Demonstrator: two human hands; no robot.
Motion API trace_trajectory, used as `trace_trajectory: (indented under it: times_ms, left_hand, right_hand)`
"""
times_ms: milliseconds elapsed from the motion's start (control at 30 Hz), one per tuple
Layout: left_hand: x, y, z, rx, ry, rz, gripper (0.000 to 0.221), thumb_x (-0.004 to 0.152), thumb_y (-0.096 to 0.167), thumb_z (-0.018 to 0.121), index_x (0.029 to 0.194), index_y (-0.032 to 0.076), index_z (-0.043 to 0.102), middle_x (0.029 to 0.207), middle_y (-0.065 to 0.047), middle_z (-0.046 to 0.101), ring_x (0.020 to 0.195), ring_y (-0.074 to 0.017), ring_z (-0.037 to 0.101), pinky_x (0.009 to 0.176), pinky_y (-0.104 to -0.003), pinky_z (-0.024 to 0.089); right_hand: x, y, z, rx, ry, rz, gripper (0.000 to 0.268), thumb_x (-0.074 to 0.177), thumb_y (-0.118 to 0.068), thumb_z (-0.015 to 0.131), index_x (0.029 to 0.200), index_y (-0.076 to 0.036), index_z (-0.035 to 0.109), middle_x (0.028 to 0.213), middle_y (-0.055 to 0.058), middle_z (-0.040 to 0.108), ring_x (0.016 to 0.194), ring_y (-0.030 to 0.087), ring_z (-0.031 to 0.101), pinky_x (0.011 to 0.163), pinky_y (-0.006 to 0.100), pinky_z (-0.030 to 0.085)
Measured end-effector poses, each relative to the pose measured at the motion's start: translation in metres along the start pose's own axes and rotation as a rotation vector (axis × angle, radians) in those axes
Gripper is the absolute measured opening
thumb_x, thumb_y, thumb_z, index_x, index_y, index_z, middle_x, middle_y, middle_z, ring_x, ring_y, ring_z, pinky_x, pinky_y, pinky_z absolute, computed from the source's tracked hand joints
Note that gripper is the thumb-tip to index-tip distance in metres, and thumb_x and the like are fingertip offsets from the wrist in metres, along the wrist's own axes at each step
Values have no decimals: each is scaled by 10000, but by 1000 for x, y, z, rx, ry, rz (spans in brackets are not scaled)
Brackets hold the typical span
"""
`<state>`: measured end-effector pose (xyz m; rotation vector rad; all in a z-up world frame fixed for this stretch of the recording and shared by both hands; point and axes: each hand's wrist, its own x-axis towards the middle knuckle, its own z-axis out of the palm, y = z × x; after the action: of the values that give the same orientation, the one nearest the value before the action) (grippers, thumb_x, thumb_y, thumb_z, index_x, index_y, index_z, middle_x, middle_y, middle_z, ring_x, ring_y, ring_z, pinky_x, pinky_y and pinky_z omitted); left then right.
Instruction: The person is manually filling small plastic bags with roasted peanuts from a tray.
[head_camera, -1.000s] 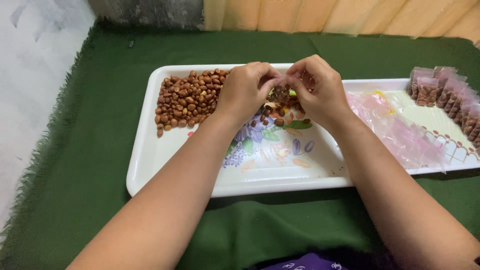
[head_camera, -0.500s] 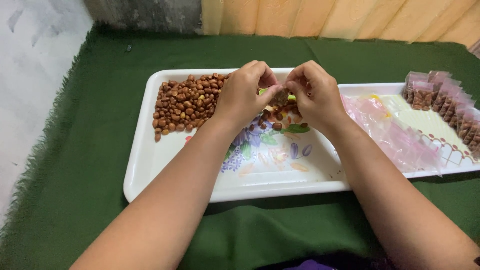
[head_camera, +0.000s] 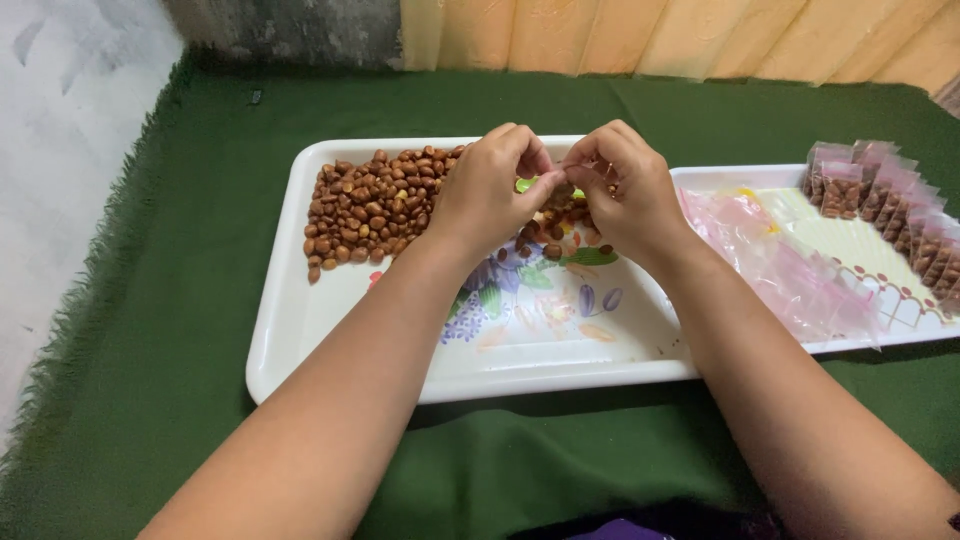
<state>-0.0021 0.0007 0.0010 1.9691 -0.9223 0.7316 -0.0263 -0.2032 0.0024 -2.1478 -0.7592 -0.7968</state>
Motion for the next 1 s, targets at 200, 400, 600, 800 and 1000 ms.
trace_trajectory:
  times_ms: [200,400,600,800,1000]
  left_hand:
    - [-1,1,-2,13,-22,-20,169,851,203,781,845,163,617,775,-1,633,771,-204,698,713,-374,544]
    - [-1,7,-4,-29,-39,-59,279,824,225,838,951,129,608,857,-46,674,840,-259,712,766,-428,546]
    - [-2,6,-1,-76,-123,-165,300,797,249,854,1050,147,727,893,-39,782,902,-232,769,821,-371,575]
    - [8,5,3,-58,-157,-261,140,841,182,750,979,199,772,790,-14,781,821,-232,768,776,-356,585]
    - [31,41,5,-401,-177,-416,53,864,199,742,870,159,775,657,70,738,633,-16,671,694,-211,549]
  right_hand:
    - [0,1,0,-11,5,-12,114,981,43,740,972,-61,693,884,65,581,772,218,602,709,326,474]
    - [0,-8,0,-11,20,6,136,977,57,731,952,-67,681,860,55,576,776,217,606,712,321,473]
    - [8,-3,-3,-88,33,-110,166,945,36,788,885,-95,706,947,36,579,881,250,575,814,351,470]
    - [21,-10,-8,-62,20,-88,175,921,46,787,871,-109,721,895,14,616,864,211,567,837,347,461]
    - [27,-19,-44,-51,22,-90,175,978,21,755,874,-105,690,822,15,632,788,220,592,780,329,489]
